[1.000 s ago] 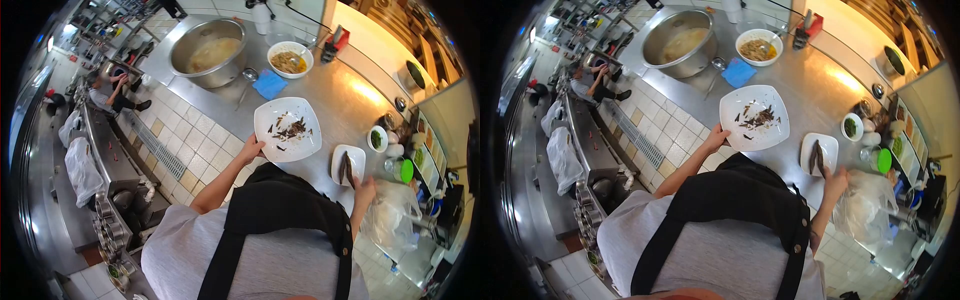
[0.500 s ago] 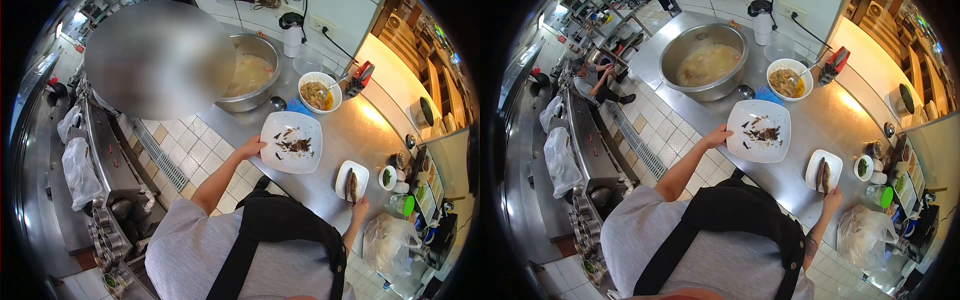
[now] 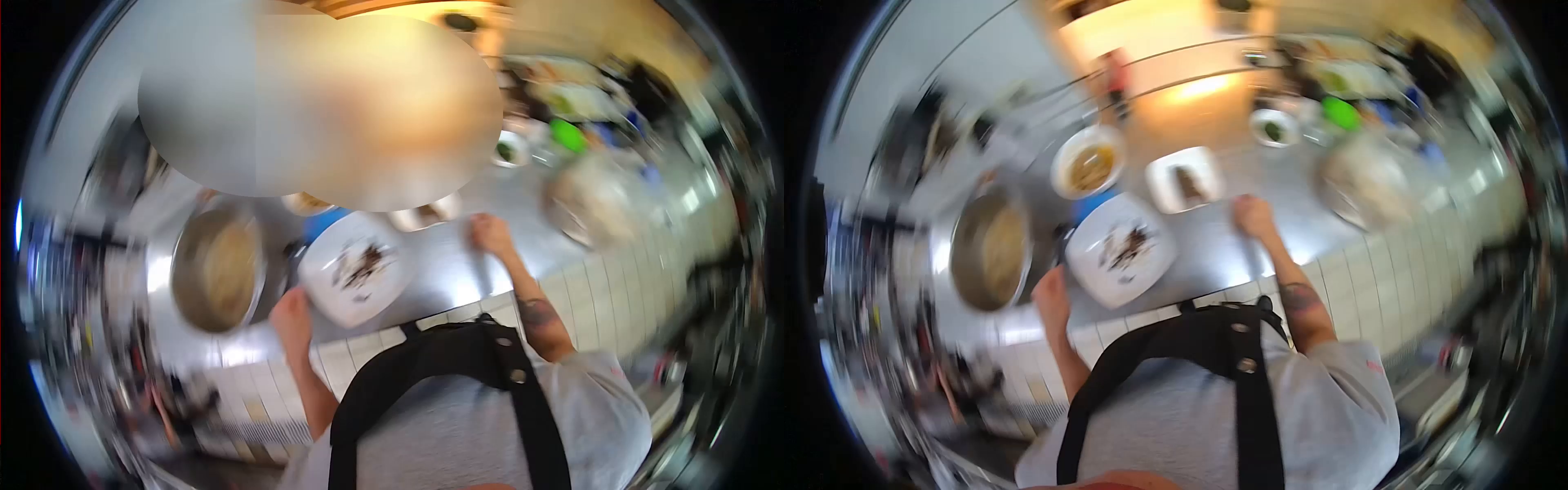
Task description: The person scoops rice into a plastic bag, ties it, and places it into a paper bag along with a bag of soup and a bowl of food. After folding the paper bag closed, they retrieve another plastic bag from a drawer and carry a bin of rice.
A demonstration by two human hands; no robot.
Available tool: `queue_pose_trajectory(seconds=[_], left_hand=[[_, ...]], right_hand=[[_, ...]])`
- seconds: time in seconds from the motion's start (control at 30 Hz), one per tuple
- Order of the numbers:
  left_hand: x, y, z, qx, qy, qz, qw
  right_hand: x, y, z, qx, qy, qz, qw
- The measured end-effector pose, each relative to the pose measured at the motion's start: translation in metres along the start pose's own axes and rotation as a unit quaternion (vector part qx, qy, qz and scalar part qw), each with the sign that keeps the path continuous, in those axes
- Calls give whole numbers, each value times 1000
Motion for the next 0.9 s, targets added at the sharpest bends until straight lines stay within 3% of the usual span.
queue_pose_trajectory(seconds=[0.03, 0.07, 0.1, 0.13, 0.2, 0.27, 0.33, 0.37, 0.43, 0.53, 0.67, 0.83, 0.9], left_hand=[[-4, 3, -20, -22, 29, -24, 999], [-9, 23, -26, -61, 10, 48, 997], [-10, 44, -39, -91, -18, 115, 989], [-17, 67, -78, -121, 47, 144, 981], [-59, 111, -148, -176, 157, 183, 955], [-111, 173, -208, -261, 160, 287, 908], [-164, 227, -265, -188, 289, 281, 896], [-196, 252, -294, -213, 305, 312, 874], [-264, 299, -346, -227, 352, 374, 827], [-360, 350, -406, -174, 426, 458, 760], [-437, 390, -455, -138, 495, 505, 694], [-446, 478, -488, -104, 415, 521, 739], [-441, 524, -500, -105, 377, 518, 760]], right_hand=[[-18, -18, 4, -44, 36, 9, 998], [-38, -35, -2, -20, 101, 18, 995], [-58, -48, -12, -58, 90, -5, 994], [-82, -69, -13, -5, 142, 3, 990], [-132, -100, -45, -55, 147, -27, 987], [-193, -141, -78, -23, 183, -70, 980], [-267, -177, -125, -22, 190, -136, 972], [-305, -194, -158, -34, 177, -186, 966], [-377, -238, -195, -109, 233, -192, 947], [-429, -310, -235, -91, 346, -224, 906], [-368, -390, -297, -133, 200, -276, 931], [-201, -490, -387, -187, -20, -238, 953], [-137, -522, -433, -255, -35, -201, 945]])
Point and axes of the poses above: each hand's wrist, its own x-axis towards the middle knuckle, its own y-axis out of the palm, z = x × y, the point moved 7 cm from there along x, towards the middle knuckle, and after that the axes turned 14 degrees about -y, right-handed, at the moved point
